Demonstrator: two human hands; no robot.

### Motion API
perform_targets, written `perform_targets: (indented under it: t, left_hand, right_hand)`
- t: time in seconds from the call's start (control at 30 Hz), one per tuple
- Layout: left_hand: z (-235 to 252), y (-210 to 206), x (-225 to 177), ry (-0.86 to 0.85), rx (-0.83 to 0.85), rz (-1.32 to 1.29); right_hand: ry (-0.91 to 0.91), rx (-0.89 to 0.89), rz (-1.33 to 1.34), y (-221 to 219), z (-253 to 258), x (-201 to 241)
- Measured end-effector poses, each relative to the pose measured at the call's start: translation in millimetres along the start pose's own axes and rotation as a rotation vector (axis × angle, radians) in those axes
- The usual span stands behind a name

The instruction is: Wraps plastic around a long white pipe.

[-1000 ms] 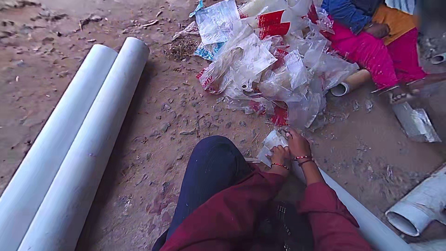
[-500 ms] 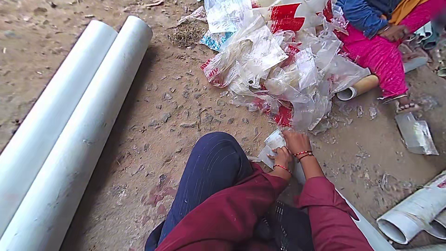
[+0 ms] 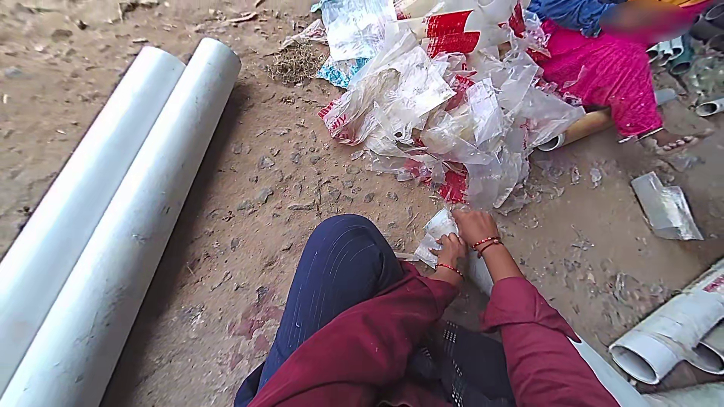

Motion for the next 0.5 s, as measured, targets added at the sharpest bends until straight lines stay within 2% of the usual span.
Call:
perform_targets:
  t: [0.1, 0.23, 0.3, 0.37, 0.43, 0.5]
  left_hand:
    - [1.2, 2.3, 4.7, 0.015, -0.030, -0.050]
    - [-1.1, 6.2, 5.8, 0.059, -0.038, -0.116]
    - [-4.1, 12.2, 5.6, 0.083, -0.029, -0.132]
    - [-7.8, 23.5, 4.8, 0.106, -0.047, -0.154]
    - [-5.1, 41.8, 5.5, 0.102, -0.125, -0.159]
    - [2.5, 49.1, 5.5, 0.085, -0.192, -0.081]
  right_hand:
    - [0.019, 0.026, 0.006, -2.7, -1.7, -9.0]
    - [0.014, 0.180, 0.010, 0.9, -24.1, -21.4]
    - [-0.015, 0.019, 0.170, -11.9, -33.5, -43.0]
    - [-0.141, -0.309, 0.402, -28.7, -57.8, -75.8]
    - [-0.318, -0.573, 0.508, -55.1, -79.8, -109.2]
    - [-0.479, -0.677, 0.549, -101.1, -90.2, -137.7]
Point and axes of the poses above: each hand's wrist, its own z-axis towards the middle knuckle, its own y-axis out of the back of the hand, x = y × z, the point moved 6 cm from there along z, towards the middle knuckle, and after that the axes turned 3 degrees about -x, right-handed, at the moved point
